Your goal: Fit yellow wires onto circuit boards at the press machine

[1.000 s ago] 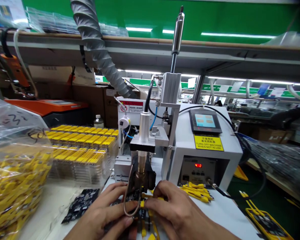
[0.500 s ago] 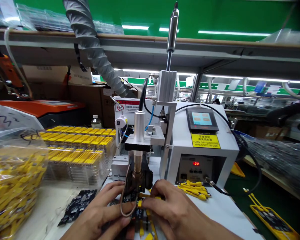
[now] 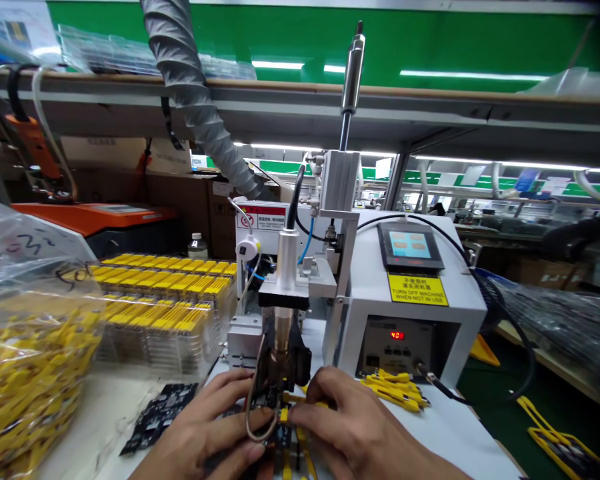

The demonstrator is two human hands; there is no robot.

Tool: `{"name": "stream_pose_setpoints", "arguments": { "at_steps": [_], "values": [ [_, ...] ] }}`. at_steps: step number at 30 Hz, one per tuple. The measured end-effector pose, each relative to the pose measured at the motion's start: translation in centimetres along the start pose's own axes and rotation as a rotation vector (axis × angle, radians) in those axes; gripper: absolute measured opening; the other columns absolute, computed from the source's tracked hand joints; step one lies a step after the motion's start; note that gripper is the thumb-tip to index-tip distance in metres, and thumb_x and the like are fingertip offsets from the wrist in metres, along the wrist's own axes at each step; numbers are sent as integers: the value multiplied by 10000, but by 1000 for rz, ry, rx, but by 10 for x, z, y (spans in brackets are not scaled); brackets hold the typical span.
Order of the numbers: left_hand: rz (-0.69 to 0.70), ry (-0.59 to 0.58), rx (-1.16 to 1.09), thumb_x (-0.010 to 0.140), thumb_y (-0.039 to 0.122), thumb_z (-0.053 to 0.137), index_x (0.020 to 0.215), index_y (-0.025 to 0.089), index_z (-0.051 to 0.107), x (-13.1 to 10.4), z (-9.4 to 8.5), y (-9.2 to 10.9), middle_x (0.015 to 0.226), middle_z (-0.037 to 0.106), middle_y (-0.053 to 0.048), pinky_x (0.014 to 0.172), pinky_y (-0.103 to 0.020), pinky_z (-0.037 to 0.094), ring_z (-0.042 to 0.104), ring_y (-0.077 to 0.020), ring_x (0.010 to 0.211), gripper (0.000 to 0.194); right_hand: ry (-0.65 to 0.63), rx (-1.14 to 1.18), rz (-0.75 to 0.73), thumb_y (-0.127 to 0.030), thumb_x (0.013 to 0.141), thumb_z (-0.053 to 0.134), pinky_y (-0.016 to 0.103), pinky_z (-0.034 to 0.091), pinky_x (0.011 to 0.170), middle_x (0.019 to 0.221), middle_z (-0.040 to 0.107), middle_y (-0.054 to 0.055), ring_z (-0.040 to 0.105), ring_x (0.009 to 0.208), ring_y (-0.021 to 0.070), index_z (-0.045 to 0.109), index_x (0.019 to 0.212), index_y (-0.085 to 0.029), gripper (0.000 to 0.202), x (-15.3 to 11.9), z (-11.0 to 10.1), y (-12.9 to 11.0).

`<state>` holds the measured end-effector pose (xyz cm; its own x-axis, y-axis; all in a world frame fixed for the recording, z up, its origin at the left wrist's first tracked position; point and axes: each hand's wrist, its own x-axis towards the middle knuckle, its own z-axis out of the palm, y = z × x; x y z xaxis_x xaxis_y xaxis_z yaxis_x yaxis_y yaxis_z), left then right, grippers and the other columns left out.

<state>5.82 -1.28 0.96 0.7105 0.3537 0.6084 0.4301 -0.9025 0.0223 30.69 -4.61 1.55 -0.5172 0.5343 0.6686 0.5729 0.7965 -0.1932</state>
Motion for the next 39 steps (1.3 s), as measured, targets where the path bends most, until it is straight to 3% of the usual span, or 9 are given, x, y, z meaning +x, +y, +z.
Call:
{"name": "stream_pose_setpoints", "arguments": {
  "at_steps": [13,23,32,39],
  "values": [
    [8,-55,-18,1019,252,458,1341,306,598,-3,8,-4,1371,594,-50,948,-319,568,567,-224,1248,355,-24,5,20,-253,1006,438,279,415,507,768,585,91,544,639,195,751,1005,-172,323,-2,-1,-1],
    [120,94,162,1009,221,448,1309,293,623,-2,5,1,1269,675,-14,975,-310,548,536,-214,1235,355,-41,22,31,-164,918,507,277,414,527,800,583,87,539,664,194,739,997,-174,246,-3,0,1],
    [86,84,150,989,195,461,1209,266,660,-1,3,3,1211,699,-30,994,-317,535,567,-210,1208,305,-84,9,31,-146,922,492,276,445,544,819,582,89,548,676,196,725,1043,-170,264,-5,-2,-1],
    [200,3,271,948,129,423,1322,209,598,2,5,-1,1275,681,-82,1033,-432,497,553,-285,1243,420,-100,15,57,-153,920,519,284,465,549,830,587,92,554,683,203,732,1030,-180,241,-2,-3,-2]
  ]
}}
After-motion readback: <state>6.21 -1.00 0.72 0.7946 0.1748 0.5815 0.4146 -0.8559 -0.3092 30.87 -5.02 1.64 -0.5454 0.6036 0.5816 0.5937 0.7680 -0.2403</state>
